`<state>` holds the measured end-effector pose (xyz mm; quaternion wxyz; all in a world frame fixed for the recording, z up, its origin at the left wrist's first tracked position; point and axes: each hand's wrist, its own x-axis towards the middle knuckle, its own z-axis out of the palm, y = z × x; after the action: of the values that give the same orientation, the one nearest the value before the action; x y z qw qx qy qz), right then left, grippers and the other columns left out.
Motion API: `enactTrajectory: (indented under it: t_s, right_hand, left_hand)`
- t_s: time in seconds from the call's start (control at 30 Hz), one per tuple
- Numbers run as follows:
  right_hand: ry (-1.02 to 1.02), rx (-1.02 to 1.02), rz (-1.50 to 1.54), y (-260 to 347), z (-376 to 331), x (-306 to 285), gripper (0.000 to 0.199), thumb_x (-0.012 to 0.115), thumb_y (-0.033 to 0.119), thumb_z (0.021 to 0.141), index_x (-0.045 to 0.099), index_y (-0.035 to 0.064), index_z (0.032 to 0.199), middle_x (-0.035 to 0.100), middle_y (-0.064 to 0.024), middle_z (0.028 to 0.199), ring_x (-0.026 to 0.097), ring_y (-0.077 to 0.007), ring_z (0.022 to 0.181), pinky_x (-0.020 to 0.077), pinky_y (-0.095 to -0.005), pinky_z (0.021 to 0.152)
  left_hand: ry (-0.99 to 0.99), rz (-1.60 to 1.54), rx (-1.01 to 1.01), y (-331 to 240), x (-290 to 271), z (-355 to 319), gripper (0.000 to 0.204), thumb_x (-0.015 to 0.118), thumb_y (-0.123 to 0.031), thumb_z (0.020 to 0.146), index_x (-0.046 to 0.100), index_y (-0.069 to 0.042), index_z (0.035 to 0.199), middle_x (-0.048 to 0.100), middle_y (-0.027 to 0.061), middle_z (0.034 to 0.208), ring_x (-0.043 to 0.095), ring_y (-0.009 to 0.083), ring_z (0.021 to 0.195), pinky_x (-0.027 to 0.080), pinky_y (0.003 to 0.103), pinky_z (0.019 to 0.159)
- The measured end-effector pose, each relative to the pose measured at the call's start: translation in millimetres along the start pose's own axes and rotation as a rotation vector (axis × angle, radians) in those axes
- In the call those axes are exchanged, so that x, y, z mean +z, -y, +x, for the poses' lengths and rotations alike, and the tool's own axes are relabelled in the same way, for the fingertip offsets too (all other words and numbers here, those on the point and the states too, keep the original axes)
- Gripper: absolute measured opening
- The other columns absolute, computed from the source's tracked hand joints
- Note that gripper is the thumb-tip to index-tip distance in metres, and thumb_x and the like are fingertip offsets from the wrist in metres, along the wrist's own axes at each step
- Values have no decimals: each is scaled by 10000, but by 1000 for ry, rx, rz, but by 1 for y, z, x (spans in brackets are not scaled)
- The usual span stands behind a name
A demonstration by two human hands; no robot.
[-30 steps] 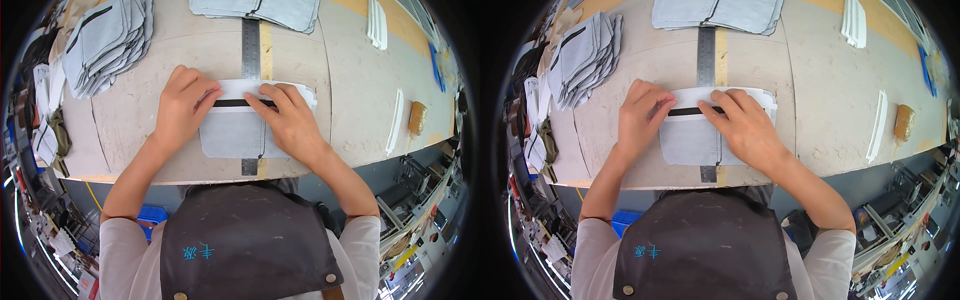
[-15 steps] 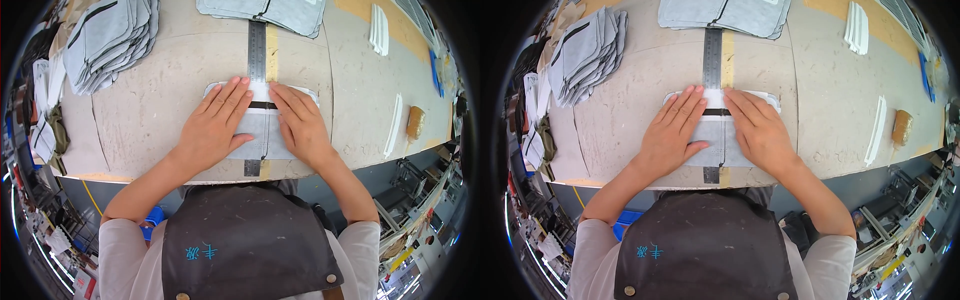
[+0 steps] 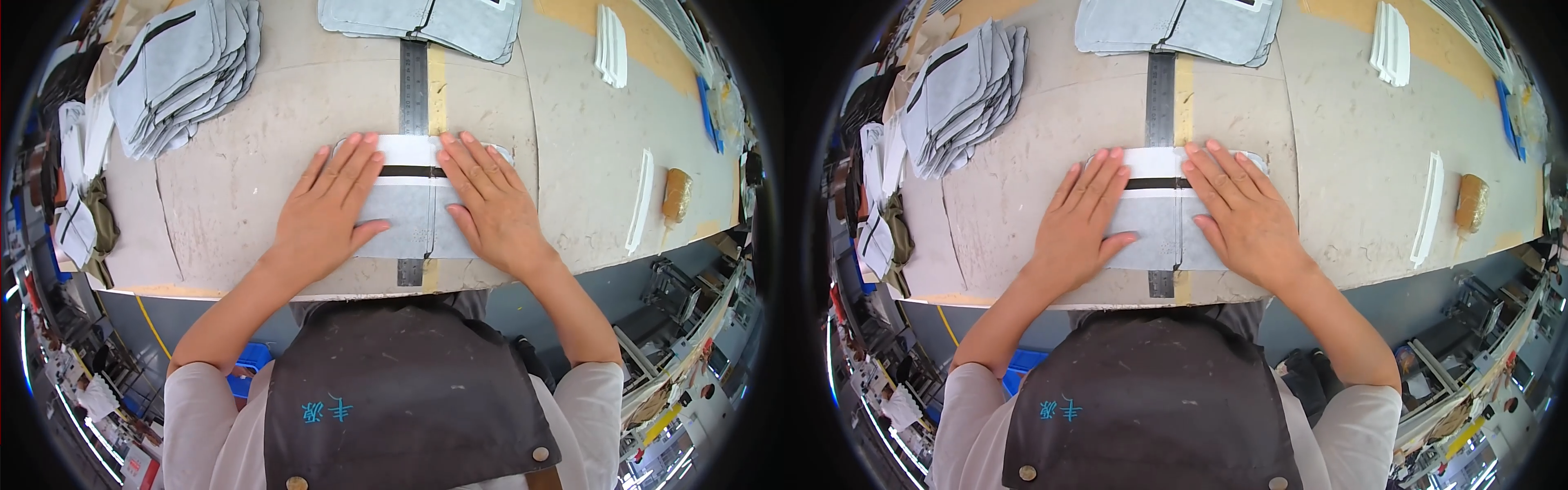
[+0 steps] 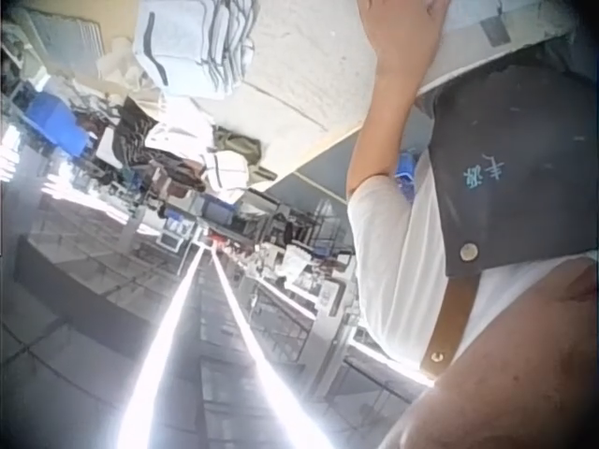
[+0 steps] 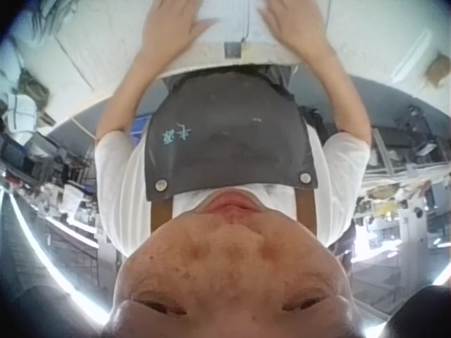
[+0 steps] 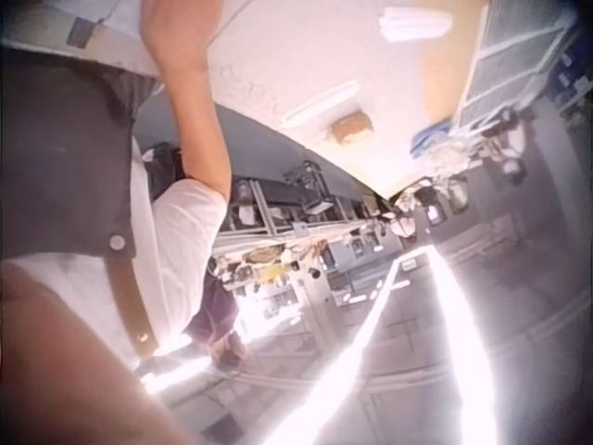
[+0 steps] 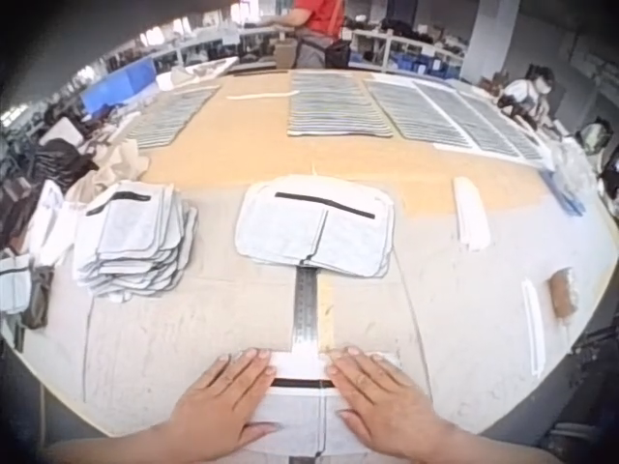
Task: Applying adhesive to components and assembling leather/fabric pouch parts at a workshop bench.
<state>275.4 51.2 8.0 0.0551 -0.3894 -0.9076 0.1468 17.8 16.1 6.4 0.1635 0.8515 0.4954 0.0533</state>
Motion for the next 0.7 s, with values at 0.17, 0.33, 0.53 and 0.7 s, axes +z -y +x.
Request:
enactTrajectory:
  t_s: [0.17, 0.33, 0.53, 0.7]
  right_hand:
    - [54, 93, -1, -3, -21, -2, 667, 596, 263, 894, 341, -5, 1449, 309, -134, 1543, 270, -279, 1439, 221, -410, 1179]
    - [6, 73, 1, -6, -25, -3, 667, 594, 230, 885, 336, -21, 1446, 314, -168, 1534, 280, -298, 1436, 222, -425, 1175]
    - [32, 78, -108, -12, -47, -9, 624, 582, 178, 884, 362, -29, 1430, 324, -174, 1531, 305, -311, 1426, 225, -448, 1165]
    - [47, 89, -140, -9, -46, -9, 599, 576, 167, 886, 383, -13, 1425, 344, -151, 1526, 288, -312, 1434, 212, -462, 1167]
  left_hand:
    - [59, 61, -30, 13, -13, -22, 824, 713, -336, 777, 357, 4, 1437, 317, 156, 1536, 271, 293, 1441, 204, 464, 1172]
    - [-27, -40, -1, 26, -7, -27, 795, 726, -286, 764, 385, -7, 1425, 337, 151, 1527, 282, 324, 1432, 228, 488, 1161]
    - [-31, 47, 90, 29, -20, -33, 620, 733, -232, 757, 539, -61, 1321, 453, 69, 1462, 352, 338, 1385, 303, 491, 1124]
    - [-91, 136, 110, 24, -17, -27, 520, 736, -229, 753, 601, -58, 1225, 524, 55, 1394, 419, 322, 1329, 347, 490, 1085]
